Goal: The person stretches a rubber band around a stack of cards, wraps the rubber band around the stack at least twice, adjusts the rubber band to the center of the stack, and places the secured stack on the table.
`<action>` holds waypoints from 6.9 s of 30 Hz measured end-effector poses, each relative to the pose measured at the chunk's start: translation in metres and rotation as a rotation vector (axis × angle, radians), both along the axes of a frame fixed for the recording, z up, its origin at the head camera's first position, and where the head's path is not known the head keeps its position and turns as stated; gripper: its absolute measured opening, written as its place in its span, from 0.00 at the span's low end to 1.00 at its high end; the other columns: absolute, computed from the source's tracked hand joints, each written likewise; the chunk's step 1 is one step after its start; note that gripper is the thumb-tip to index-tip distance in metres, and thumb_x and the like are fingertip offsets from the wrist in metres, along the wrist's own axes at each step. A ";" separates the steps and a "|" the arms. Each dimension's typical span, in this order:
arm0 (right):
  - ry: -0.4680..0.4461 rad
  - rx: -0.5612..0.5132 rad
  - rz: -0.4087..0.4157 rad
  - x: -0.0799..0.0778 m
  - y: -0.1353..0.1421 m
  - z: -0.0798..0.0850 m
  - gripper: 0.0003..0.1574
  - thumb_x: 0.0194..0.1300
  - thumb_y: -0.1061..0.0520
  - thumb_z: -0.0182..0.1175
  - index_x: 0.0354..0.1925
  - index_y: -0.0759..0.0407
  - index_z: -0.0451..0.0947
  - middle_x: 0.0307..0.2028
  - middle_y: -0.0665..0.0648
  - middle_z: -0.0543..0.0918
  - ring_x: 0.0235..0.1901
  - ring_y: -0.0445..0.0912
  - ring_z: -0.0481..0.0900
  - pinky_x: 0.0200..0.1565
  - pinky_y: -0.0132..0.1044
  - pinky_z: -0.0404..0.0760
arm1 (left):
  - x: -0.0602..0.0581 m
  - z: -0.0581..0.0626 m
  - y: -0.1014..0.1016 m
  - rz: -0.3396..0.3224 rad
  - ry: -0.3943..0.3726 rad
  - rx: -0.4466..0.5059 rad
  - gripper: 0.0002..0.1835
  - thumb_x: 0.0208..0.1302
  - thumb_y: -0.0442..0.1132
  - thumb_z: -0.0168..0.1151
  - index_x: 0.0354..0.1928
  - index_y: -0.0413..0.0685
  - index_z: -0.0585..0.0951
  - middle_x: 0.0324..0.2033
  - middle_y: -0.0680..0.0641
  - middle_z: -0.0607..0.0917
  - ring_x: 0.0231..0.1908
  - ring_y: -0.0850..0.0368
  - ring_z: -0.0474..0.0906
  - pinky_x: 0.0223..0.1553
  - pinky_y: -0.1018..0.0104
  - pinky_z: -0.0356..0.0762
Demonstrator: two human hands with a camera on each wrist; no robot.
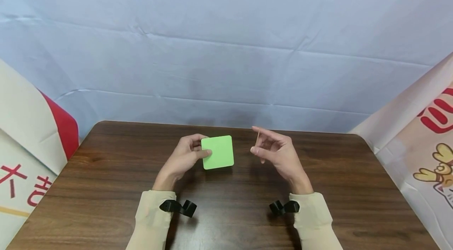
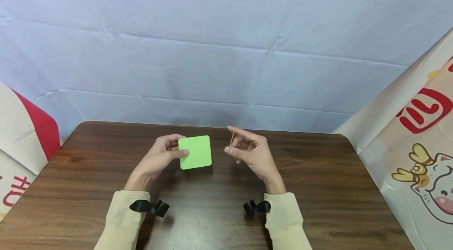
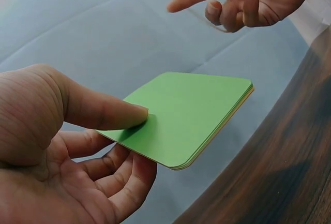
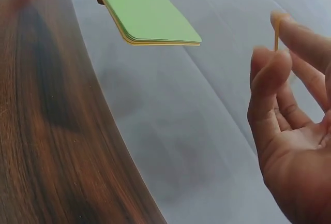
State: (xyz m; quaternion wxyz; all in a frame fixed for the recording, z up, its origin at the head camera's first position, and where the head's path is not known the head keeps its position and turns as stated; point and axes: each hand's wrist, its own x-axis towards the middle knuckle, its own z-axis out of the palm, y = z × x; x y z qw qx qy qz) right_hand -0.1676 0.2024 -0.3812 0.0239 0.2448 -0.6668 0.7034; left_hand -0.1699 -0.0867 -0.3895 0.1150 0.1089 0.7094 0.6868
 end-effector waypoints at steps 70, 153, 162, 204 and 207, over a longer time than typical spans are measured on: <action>0.202 0.539 0.145 0.019 -0.031 0.006 0.85 0.33 0.49 0.89 0.79 0.41 0.45 0.73 0.50 0.50 0.70 0.48 0.53 0.62 0.56 0.69 | 0.014 0.018 0.017 -0.325 -0.089 0.303 0.19 0.62 0.24 0.63 0.55 0.24 0.76 0.39 0.43 0.88 0.37 0.56 0.85 0.42 0.62 0.83; 0.391 0.435 0.329 0.034 -0.054 0.019 0.57 0.73 0.24 0.16 0.77 0.63 0.51 0.50 0.58 0.69 0.49 0.49 0.70 0.54 0.48 0.75 | 0.000 0.007 0.010 0.257 0.098 0.943 0.18 0.66 0.16 0.55 0.52 0.35 0.84 0.44 0.41 0.84 0.44 0.52 0.86 0.44 0.64 0.84; 0.322 0.301 0.412 0.032 -0.053 0.015 0.53 0.78 0.28 0.22 0.71 0.71 0.58 0.57 0.62 0.66 0.59 0.52 0.69 0.62 0.50 0.74 | 0.003 0.008 -0.005 -0.060 0.348 0.792 0.17 0.66 0.18 0.58 0.49 0.43 0.86 0.41 0.47 0.86 0.44 0.56 0.83 0.45 0.66 0.83; 0.226 0.638 -0.060 0.030 -0.045 0.021 0.34 0.56 0.44 0.78 0.58 0.44 0.76 0.48 0.45 0.74 0.49 0.42 0.75 0.52 0.44 0.78 | 0.021 0.035 -0.003 -0.087 0.361 -0.202 0.16 0.62 0.25 0.68 0.52 0.41 0.84 0.34 0.45 0.86 0.30 0.53 0.83 0.32 0.64 0.80; 0.248 0.738 -0.102 0.031 -0.044 0.019 0.52 0.46 0.38 0.82 0.66 0.43 0.71 0.51 0.44 0.70 0.50 0.42 0.73 0.51 0.45 0.78 | 0.019 0.033 0.003 -0.053 0.245 -0.098 0.21 0.62 0.24 0.68 0.57 0.41 0.82 0.36 0.42 0.86 0.31 0.49 0.83 0.34 0.63 0.81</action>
